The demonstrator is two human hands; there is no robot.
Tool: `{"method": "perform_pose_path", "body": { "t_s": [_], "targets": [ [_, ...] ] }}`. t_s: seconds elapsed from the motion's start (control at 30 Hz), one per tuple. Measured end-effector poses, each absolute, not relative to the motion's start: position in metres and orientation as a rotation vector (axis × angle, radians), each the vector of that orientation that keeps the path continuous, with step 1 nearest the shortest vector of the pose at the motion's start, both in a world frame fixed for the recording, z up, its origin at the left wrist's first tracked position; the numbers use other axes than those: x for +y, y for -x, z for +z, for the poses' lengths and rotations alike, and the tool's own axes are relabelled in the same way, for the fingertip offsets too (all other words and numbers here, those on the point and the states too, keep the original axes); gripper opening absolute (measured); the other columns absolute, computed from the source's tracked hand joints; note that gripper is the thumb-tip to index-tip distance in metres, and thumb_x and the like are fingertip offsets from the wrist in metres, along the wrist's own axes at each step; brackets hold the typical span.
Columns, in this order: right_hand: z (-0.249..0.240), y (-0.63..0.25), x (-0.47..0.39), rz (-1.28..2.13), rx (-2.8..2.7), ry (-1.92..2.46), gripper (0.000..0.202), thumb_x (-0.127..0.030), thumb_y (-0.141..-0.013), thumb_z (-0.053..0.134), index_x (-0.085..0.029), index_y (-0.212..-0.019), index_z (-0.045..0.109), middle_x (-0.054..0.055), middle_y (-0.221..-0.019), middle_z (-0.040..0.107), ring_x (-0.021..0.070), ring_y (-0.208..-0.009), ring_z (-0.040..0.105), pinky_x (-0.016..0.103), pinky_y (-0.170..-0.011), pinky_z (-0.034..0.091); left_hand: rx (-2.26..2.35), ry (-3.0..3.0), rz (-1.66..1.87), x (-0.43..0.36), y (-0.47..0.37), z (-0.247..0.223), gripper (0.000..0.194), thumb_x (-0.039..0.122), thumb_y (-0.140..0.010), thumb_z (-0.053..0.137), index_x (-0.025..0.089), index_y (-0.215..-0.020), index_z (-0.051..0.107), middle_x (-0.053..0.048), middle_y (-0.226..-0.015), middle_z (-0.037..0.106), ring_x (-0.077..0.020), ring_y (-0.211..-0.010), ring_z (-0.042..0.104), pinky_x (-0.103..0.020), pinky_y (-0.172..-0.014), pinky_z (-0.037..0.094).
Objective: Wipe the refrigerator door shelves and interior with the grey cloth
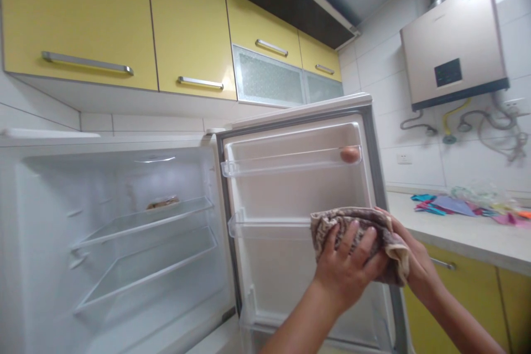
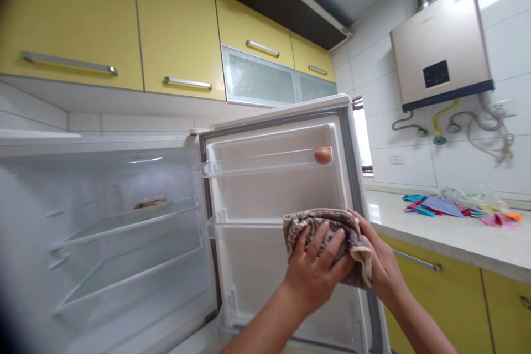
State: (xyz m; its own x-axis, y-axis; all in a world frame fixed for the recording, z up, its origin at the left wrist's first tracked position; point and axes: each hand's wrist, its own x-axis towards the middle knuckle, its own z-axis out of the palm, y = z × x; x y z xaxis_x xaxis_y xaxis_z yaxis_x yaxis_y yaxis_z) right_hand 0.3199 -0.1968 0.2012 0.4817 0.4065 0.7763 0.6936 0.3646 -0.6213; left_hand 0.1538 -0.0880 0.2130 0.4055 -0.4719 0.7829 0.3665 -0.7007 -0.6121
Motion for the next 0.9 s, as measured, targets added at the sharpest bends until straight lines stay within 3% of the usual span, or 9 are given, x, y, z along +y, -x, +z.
{"method": "perform_pose_path", "body": {
  "t_s": [0.1, 0.3, 0.47, 0.6, 0.67, 0.8, 0.9],
  "targets": [
    [0.206, -0.326, -0.203, -0.241, -1.135, 1.292, 0.055, -0.058, -0.093, 0.038, -0.030, -0.135, 0.060, 0.001, -0.143, 0.064, 0.0264, -0.133, 0.059, 0.038, -0.115, 0.047, 0.138, 1.857, -1.405, -0.093, -0.168, 0.211, 0.045, 0.041, -0.089, 0.059, 0.039, -0.134, 0.058, 0.001, -0.159, 0.047, -0.0286, -0.150, 0.036, -0.055, -0.126, 0.022],
    [0.210, -0.327, -0.206, -0.243, -1.253, 1.298, 0.055, -0.053, -0.096, 0.036, -0.032, -0.146, 0.045, 0.002, -0.144, 0.064, 0.0262, -0.137, 0.055, 0.047, -0.121, 0.039, 0.127, 1.834, -1.471, -0.060, -0.148, 0.203, 0.041, 0.034, -0.087, 0.064, 0.039, -0.128, 0.063, 0.004, -0.153, 0.054, -0.0228, -0.149, 0.039, -0.049, -0.128, 0.020],
    [0.209, -0.322, -0.204, -0.257, -1.262, 1.299, 0.052, -0.052, -0.097, 0.034, -0.033, -0.143, 0.049, 0.003, -0.147, 0.061, 0.0273, -0.137, 0.055, 0.050, -0.118, 0.043, -0.108, 1.959, -1.580, -0.005, -0.094, 0.187, 0.046, 0.017, -0.082, 0.064, 0.033, -0.126, 0.064, -0.008, -0.133, 0.071, -0.0241, -0.140, 0.052, -0.047, -0.125, 0.024],
    [0.207, -0.319, -0.204, -0.278, -1.241, 1.341, 0.050, -0.053, -0.097, 0.034, -0.036, -0.140, 0.052, 0.002, -0.148, 0.060, 0.0286, -0.130, 0.060, 0.050, -0.111, 0.049, -0.455, 2.106, -1.989, 0.029, -0.055, 0.170, 0.065, 0.031, -0.070, 0.076, 0.018, -0.131, 0.059, -0.024, -0.146, 0.057, -0.0404, -0.148, 0.039, -0.063, -0.124, 0.021],
    [0.206, -0.317, -0.204, -0.295, -1.240, 1.337, 0.050, -0.053, -0.097, 0.034, -0.035, -0.140, 0.053, 0.003, -0.147, 0.060, 0.0288, -0.127, 0.062, 0.048, -0.107, 0.053, -0.649, 2.053, -2.246, 0.032, -0.048, 0.168, 0.079, 0.037, -0.063, 0.082, 0.013, -0.133, 0.055, -0.028, -0.150, 0.050, -0.0437, -0.151, 0.031, -0.065, -0.125, 0.016],
    [0.202, -0.312, -0.207, -0.327, -1.216, 1.332, 0.051, -0.053, -0.097, 0.035, -0.035, -0.141, 0.052, 0.003, -0.146, 0.061, 0.0284, -0.122, 0.066, 0.046, -0.102, 0.056, -0.981, 1.851, -2.634, 0.012, -0.055, 0.188, 0.084, 0.043, -0.073, 0.073, 0.014, -0.145, 0.040, -0.024, -0.162, 0.032, -0.0341, -0.156, 0.020, -0.053, -0.129, 0.011],
    [0.201, -0.307, -0.208, -0.336, -1.207, 1.356, 0.050, -0.053, -0.096, 0.035, -0.037, -0.141, 0.051, 0.002, -0.146, 0.061, 0.0279, -0.121, 0.066, 0.046, -0.102, 0.056, -1.117, 1.647, -3.127, -0.008, -0.061, 0.216, 0.086, 0.046, -0.078, 0.070, 0.025, -0.150, 0.029, -0.015, -0.166, 0.027, -0.0279, -0.155, 0.024, -0.047, -0.129, 0.013]
  ]
}}
